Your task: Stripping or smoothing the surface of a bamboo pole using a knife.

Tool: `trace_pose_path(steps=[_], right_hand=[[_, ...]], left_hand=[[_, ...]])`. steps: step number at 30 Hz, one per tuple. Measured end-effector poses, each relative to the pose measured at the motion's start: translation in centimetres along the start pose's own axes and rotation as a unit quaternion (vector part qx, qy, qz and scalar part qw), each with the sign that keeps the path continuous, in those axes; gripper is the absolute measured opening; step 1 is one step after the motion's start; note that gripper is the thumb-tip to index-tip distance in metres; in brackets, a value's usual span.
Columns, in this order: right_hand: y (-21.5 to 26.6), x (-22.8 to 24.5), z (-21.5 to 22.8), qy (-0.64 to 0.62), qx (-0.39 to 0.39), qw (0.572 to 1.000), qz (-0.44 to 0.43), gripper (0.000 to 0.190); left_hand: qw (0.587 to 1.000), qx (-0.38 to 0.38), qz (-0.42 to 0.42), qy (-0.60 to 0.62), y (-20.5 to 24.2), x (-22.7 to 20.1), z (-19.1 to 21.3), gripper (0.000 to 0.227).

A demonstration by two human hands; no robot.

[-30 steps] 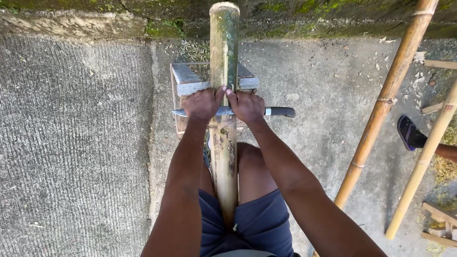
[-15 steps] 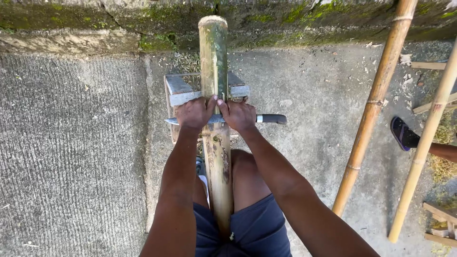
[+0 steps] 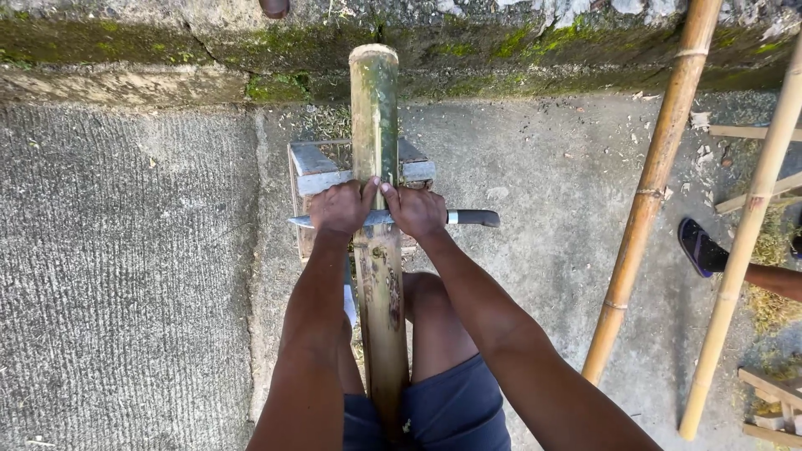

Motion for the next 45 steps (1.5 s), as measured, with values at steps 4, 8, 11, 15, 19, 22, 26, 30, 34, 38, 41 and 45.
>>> trace_pose_path(steps=[4, 8, 11, 15, 19, 22, 26, 30, 34, 38, 41, 45], right_hand=[[-0.1, -0.1, -0.1, -0.002, 0.044, 0.999, -0.024, 0.069], [-0.2, 0.1, 0.0, 0.003, 0.045, 0.999, -0.028, 0.070], [-0.3, -0.2, -0.4, 0.023, 0.048, 0.998, -0.015, 0.070], [-0.1, 0.2, 0.1, 0.004, 0.058, 0.998, -0.025, 0.069], [-0.2, 0.2, 0.1, 0.013, 0.072, 0.997, -0.033, 0.070], [0.0, 0.1, 0.1, -0.001, 0.094, 0.995, -0.045, 0.071], [-0.7, -0.2, 0.0, -0.016, 0.067, 0.997, -0.035, 0.071], [-0.5, -0.4, 0.3, -0.002, 0.109, 0.992, -0.055, 0.073], [0.0, 0.6, 0.0, 0.001, 0.103, 0.994, -0.035, 0.070], [0.1, 0.0, 0.6, 0.006, 0.074, 0.996, -0.042, 0.070], [-0.3, 0.1, 0.5, 0.014, 0.126, 0.990, -0.068, 0.070], [-0.1, -0.4, 0.2, 0.000, 0.074, 0.996, -0.045, 0.070]], left_hand=[[1.000, 0.009, 0.001, -0.009, -0.1, 0.0, 0.1, 0.067], [1.000, 0.014, 0.007, 0.006, -0.1, 0.4, -0.3, 0.068], [1.000, 0.012, 0.005, 0.010, 0.1, 0.2, 0.1, 0.068], [0.999, 0.029, 0.013, 0.013, 0.1, -0.1, 0.4, 0.067], [1.000, 0.018, 0.007, 0.002, 0.0, 0.2, 0.2, 0.068], [1.000, 0.011, -0.003, -0.002, 0.3, 0.0, 0.0, 0.068], [1.000, -0.009, -0.018, -0.006, -0.1, -0.1, 0.2, 0.065], [1.000, -0.012, -0.023, 0.002, -1.0, 0.5, -1.3, 0.064], [1.000, -0.008, -0.017, 0.001, 0.0, 0.7, -0.4, 0.064], [1.000, 0.001, -0.027, 0.004, 0.4, -0.2, -0.1, 0.061], [1.000, 0.003, -0.013, 0.007, 0.4, -0.4, 0.8, 0.061], [1.000, 0.021, -0.017, 0.010, 0.3, -0.3, 0.3, 0.062]])
Point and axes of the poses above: each hand's wrist, its own y-axis away from the middle knuckle, its own z-axis out of the back of the hand, x = y × z, the point moved 3 cm from there along -y, towards the middle knuckle, and after that the axes turned 12 degrees about x, right-handed, at the moved point
